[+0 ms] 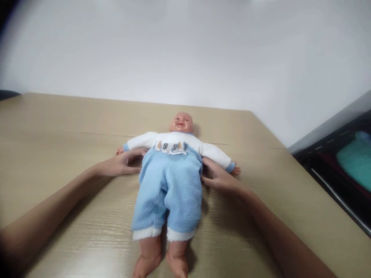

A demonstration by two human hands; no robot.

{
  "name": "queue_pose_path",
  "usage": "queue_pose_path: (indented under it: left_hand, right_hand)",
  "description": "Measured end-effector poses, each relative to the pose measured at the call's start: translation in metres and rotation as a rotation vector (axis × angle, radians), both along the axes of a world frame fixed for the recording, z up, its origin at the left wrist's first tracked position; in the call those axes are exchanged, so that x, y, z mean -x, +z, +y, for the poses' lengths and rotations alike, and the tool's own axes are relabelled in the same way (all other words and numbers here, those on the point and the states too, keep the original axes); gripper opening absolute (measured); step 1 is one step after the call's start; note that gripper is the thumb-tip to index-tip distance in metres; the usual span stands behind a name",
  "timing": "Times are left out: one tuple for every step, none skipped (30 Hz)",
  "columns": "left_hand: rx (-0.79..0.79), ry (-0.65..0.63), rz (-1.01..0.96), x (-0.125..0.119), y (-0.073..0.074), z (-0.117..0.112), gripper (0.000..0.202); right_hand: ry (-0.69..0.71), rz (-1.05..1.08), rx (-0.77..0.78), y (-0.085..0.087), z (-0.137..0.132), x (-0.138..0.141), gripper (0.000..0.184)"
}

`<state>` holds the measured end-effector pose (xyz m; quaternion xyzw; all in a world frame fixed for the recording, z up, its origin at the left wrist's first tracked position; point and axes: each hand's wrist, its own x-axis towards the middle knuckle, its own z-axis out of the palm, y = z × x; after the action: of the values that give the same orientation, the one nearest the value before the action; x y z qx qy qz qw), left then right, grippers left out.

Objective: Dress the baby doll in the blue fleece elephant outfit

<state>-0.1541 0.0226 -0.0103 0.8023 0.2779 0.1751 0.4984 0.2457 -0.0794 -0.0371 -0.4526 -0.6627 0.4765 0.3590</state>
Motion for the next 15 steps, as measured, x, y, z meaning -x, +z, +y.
queue_pose_path:
  left_hand:
    - [-0.02, 0.003, 0.017, -0.002, 0.0, -0.001, 0.037]
    - [-0.015, 0.004, 0.019, -0.003, 0.001, -0.003, 0.039]
    - [0.015, 0.006, 0.003, -0.005, 0.001, -0.005, 0.04]
    - [0.064, 0.009, -0.03, -0.006, 0.002, -0.007, 0.041]
    - [0.122, 0.014, -0.07, -0.007, 0.002, -0.009, 0.041]
    - [0.179, 0.026, -0.106, -0.007, 0.002, -0.012, 0.04]
    - [0.227, 0.045, -0.138, -0.008, 0.002, -0.014, 0.039]
    - [0.264, 0.068, -0.17, -0.009, 0.0, -0.016, 0.037]
    - [0.294, 0.097, -0.211, -0.011, -0.003, -0.018, 0.037]
    - [0.327, 0.13, -0.26, -0.014, -0.007, -0.019, 0.036]
    - [0.363, 0.168, -0.316, -0.018, -0.012, -0.021, 0.036]
    - [0.401, 0.212, -0.379, -0.023, -0.016, -0.023, 0.035]
    - [0.437, 0.266, -0.441, -0.029, -0.02, -0.025, 0.033]
    - [0.466, 0.323, -0.494, -0.036, -0.024, -0.028, 0.032]
    - [0.486, 0.376, -0.534, -0.042, -0.026, -0.031, 0.03]
  right_hand:
    - [-0.002, -0.004, -0.018, 0.0, 0.0, 0.001, 0.054]
    - [-0.005, 0.016, -0.02, 0.0, 0.0, 0.002, 0.053]
    - [-0.009, 0.055, -0.006, 0.0, -0.001, 0.005, 0.051]
    - [-0.016, 0.105, 0.022, 0.0, -0.001, 0.009, 0.048]
    - [-0.035, 0.163, 0.062, 0.001, -0.002, 0.013, 0.046]
    - [-0.071, 0.233, 0.113, 0.001, -0.003, 0.018, 0.043]
    - [-0.13, 0.324, 0.179, 0.001, -0.004, 0.023, 0.041]
    - [-0.204, 0.428, 0.252, 0.001, -0.006, 0.029, 0.039]
    - [-0.279, 0.531, 0.324, 0.001, -0.008, 0.035, 0.037]
    - [-0.349, 0.622, 0.381, 0.001, -0.009, 0.041, 0.036]
    - [-0.406, 0.69, 0.42, 0.0, -0.011, 0.046, 0.037]
    - [-0.444, 0.729, 0.44, -0.001, -0.012, 0.051, 0.039]
    - [-0.466, 0.745, 0.444, -0.003, -0.013, 0.055, 0.042]
    - [-0.477, 0.755, 0.442, -0.005, -0.014, 0.059, 0.045]
    - [-0.489, 0.771, 0.44, -0.007, -0.015, 0.061, 0.045]
